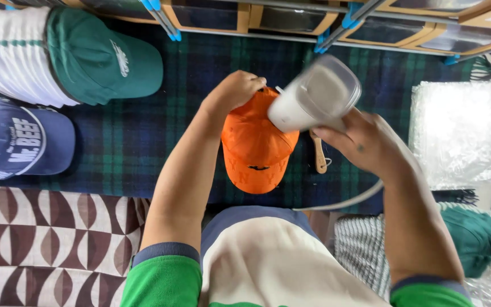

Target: Brushing an orange baseball cap and using a handheld blower to clean or dry it.

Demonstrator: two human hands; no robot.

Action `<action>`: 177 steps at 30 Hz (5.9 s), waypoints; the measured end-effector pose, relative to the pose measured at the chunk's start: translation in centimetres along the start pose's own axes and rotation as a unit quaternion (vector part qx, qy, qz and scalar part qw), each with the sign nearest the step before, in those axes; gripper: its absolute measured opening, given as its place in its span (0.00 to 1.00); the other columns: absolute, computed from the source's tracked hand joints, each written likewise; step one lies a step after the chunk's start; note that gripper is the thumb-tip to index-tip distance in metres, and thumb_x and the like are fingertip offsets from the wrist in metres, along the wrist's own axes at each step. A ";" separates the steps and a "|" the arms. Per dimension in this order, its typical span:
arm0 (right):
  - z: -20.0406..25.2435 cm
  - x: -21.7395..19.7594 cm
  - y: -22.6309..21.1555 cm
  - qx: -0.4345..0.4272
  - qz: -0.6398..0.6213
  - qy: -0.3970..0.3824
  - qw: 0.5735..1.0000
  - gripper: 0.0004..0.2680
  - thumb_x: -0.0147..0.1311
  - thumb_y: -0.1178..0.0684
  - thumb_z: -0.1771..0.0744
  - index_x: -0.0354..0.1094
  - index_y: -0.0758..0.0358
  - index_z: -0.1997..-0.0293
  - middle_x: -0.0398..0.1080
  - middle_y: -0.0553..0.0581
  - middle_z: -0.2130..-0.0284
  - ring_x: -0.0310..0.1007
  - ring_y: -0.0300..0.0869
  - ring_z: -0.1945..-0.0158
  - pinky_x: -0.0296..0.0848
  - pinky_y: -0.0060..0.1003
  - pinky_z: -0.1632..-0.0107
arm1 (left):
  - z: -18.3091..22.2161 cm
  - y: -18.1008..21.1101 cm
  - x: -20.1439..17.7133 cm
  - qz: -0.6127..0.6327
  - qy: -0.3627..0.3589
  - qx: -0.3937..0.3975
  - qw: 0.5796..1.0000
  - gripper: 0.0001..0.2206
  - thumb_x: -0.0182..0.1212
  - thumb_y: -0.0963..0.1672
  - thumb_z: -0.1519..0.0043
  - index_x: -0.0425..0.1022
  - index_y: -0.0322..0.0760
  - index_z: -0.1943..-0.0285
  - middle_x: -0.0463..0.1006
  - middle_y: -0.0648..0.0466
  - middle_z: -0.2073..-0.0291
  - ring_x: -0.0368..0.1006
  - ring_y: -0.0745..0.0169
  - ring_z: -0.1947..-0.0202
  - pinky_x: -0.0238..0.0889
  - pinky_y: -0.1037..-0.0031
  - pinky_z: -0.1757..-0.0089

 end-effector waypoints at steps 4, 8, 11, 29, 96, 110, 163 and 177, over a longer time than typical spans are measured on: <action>2.9 0.9 3.5 0.105 -0.033 -0.003 0.994 0.14 0.59 0.42 0.32 0.71 0.63 0.52 0.74 0.61 0.78 0.77 0.52 0.75 0.75 0.48 0.72 | 2.8 3.9 -2.7 -0.125 -0.049 0.041 0.990 0.16 0.46 0.45 0.29 0.81 0.33 0.47 0.82 0.43 0.55 0.78 0.44 0.53 0.71 0.66 0.51; 0.2 1.9 1.7 0.045 -0.052 0.040 0.997 0.13 0.62 0.46 0.32 0.70 0.66 0.51 0.73 0.67 0.76 0.74 0.67 0.69 0.71 0.56 0.74 | 2.1 4.3 -1.9 -0.062 -0.027 -0.135 0.989 0.17 0.51 0.54 0.33 0.84 0.47 0.55 0.83 0.54 0.64 0.80 0.56 0.60 0.72 0.69 0.57; -1.2 1.4 0.2 0.009 -0.085 0.056 0.995 0.13 0.63 0.45 0.32 0.70 0.66 0.54 0.74 0.62 0.77 0.76 0.62 0.70 0.73 0.53 0.71 | 1.4 5.0 -2.6 -0.071 -0.033 -0.200 0.977 0.18 0.53 0.56 0.37 0.86 0.51 0.57 0.83 0.55 0.66 0.81 0.56 0.62 0.71 0.66 0.60; 3.5 3.0 8.4 0.245 -0.247 -0.004 0.938 0.14 0.55 0.46 0.32 0.69 0.67 0.74 0.69 0.58 0.87 0.72 0.43 0.83 0.70 0.38 0.78 | 7.2 11.7 -3.7 0.197 0.085 -0.079 0.974 0.25 0.65 0.42 0.39 0.64 0.40 0.32 0.74 0.47 0.41 0.74 0.51 0.41 0.69 0.63 0.45; -1.6 2.5 10.2 0.223 -0.333 -0.012 0.916 0.19 0.49 0.36 0.30 0.66 0.68 0.54 0.69 0.65 0.81 0.71 0.48 0.85 0.71 0.44 0.85 | 13.8 11.0 1.5 -0.125 0.352 0.281 0.884 0.05 0.60 0.40 0.42 0.78 0.40 0.59 0.78 0.48 0.55 0.75 0.39 0.47 0.59 0.45 0.41; 10.7 12.8 12.3 0.398 -0.441 0.016 0.804 0.18 0.41 0.36 0.30 0.59 0.60 0.43 0.66 0.60 0.77 0.66 0.45 0.81 0.68 0.41 0.80 | 4.8 10.5 -2.1 -0.058 0.160 -0.073 0.983 0.21 0.59 0.45 0.33 0.56 0.43 0.33 0.80 0.46 0.54 0.78 0.49 0.62 0.70 0.59 0.69; 7.2 9.4 9.9 0.412 -0.304 0.011 0.859 0.18 0.39 0.35 0.28 0.61 0.57 0.39 0.68 0.59 0.71 0.67 0.46 0.76 0.71 0.44 0.73 | 7.9 12.8 -5.3 0.030 -0.047 -0.202 0.978 0.20 0.47 0.55 0.32 0.80 0.43 0.48 0.76 0.57 0.70 0.70 0.63 0.71 0.62 0.70 0.66; 14.9 16.2 -3.6 0.153 -0.177 0.302 0.924 0.10 0.54 0.50 0.31 0.65 0.64 0.69 0.65 0.55 0.81 0.69 0.48 0.77 0.69 0.37 0.69 | 17.2 8.0 -1.1 0.258 0.288 -0.134 0.912 0.27 0.43 0.56 0.29 0.66 0.39 0.28 0.71 0.39 0.34 0.63 0.37 0.32 0.57 0.51 0.35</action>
Point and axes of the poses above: each hand's wrist, its own z-axis away from the middle knuckle, its own x-axis out of the palm, y = z × x, the point moved 2 cm from there along -z, towards the middle knuckle
